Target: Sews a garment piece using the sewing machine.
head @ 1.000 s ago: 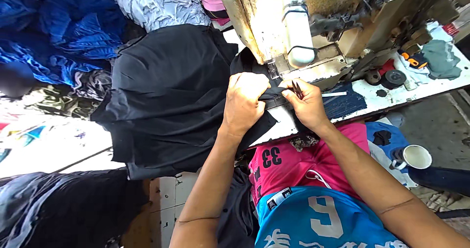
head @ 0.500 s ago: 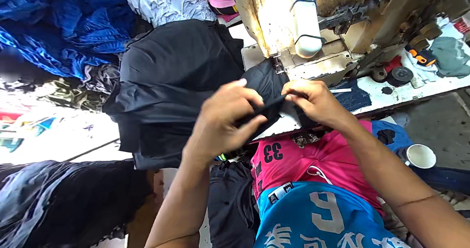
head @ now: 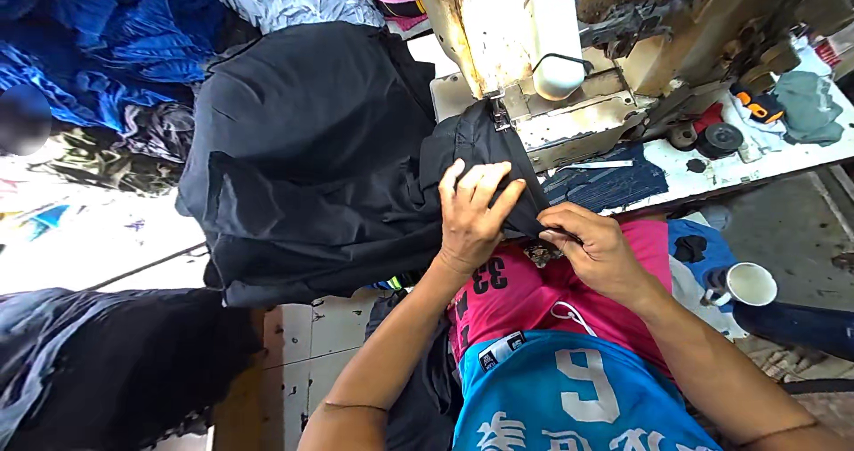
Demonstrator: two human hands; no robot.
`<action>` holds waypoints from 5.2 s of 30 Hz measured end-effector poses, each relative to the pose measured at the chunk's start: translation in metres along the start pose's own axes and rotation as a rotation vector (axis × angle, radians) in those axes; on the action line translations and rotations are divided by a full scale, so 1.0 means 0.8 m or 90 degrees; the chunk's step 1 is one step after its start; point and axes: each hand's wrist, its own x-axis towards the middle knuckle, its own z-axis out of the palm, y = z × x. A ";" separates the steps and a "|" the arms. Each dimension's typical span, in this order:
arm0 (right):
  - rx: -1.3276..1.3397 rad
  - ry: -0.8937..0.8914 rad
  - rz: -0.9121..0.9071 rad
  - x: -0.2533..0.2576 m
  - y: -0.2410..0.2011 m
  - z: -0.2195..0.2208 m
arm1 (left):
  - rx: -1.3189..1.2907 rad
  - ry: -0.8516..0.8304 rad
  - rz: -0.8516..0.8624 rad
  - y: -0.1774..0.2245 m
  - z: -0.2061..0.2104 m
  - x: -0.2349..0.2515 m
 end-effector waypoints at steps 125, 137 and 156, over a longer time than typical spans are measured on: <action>0.067 0.063 0.045 0.056 0.021 0.010 | 0.110 -0.187 0.034 -0.048 -0.050 0.067; 0.099 0.101 0.031 0.111 0.026 0.022 | 0.096 -0.499 -0.022 -0.110 -0.113 0.118; -0.106 -0.061 -0.069 0.105 0.026 -0.007 | -0.056 -0.430 0.043 -0.122 -0.125 0.099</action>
